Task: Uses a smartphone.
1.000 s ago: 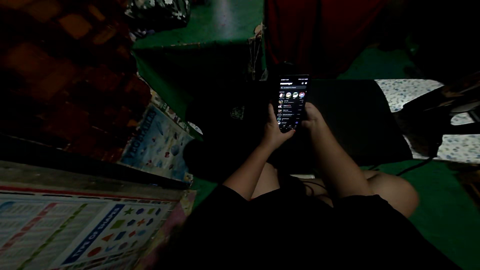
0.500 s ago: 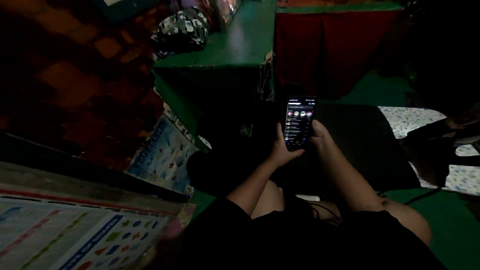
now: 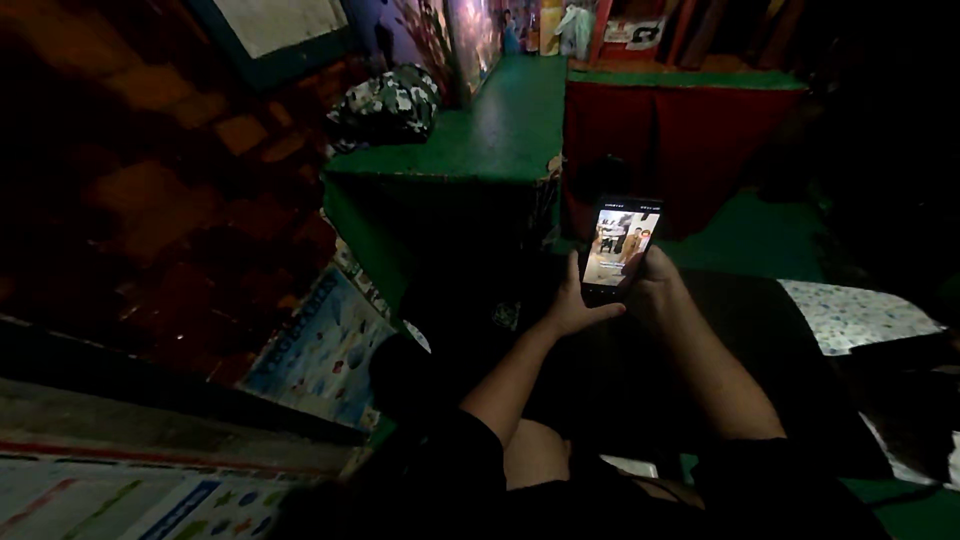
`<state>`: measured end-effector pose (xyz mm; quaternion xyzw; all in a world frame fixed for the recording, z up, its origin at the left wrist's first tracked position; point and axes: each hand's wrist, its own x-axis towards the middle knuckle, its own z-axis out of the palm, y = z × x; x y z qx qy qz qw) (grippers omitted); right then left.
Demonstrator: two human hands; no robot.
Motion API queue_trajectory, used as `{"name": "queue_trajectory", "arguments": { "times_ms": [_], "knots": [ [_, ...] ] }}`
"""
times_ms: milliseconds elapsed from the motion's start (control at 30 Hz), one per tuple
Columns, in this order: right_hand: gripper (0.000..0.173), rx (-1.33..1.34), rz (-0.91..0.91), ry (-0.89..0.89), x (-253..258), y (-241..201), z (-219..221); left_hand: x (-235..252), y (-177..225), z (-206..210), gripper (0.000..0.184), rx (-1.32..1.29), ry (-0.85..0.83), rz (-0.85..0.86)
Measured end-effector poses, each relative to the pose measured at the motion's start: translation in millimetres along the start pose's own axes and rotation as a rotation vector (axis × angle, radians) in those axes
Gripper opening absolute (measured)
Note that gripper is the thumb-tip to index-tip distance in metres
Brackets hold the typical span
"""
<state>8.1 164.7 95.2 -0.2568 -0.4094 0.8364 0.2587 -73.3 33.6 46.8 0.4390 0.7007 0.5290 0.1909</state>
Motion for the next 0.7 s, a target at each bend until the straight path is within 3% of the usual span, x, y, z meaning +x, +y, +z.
{"name": "queue_trajectory", "arguments": {
  "times_ms": [67, 167, 300, 467, 600, 700],
  "knots": [
    [0.03, 0.01, -0.028, -0.098, 19, -8, 5, 14, -13, -13, 0.125, -0.097, 0.04, 0.089],
    [0.022, -0.004, -0.066, -0.138, 55, -17, 27, 37, -53, -26, 0.107, -0.194, 0.197, 0.217],
    [0.031, 0.0, 0.023, -0.216, 109, -37, 69, 52, -84, -23, 0.073, -0.181, 0.314, 0.015],
    [0.027, -0.007, -0.014, -0.293, 173, -38, 121, 47, -64, -27, 0.062, 0.046, 0.095, 0.009],
    [0.026, -0.142, -0.026, -0.244, 229, -33, 148, 46, -50, -36, 0.062, 0.259, -0.07, -0.086],
    [0.027, -0.083, 0.005, -0.251, 256, -34, 165, 50, -83, -16, 0.05, 0.422, -0.222, -0.281]
  ]
}}
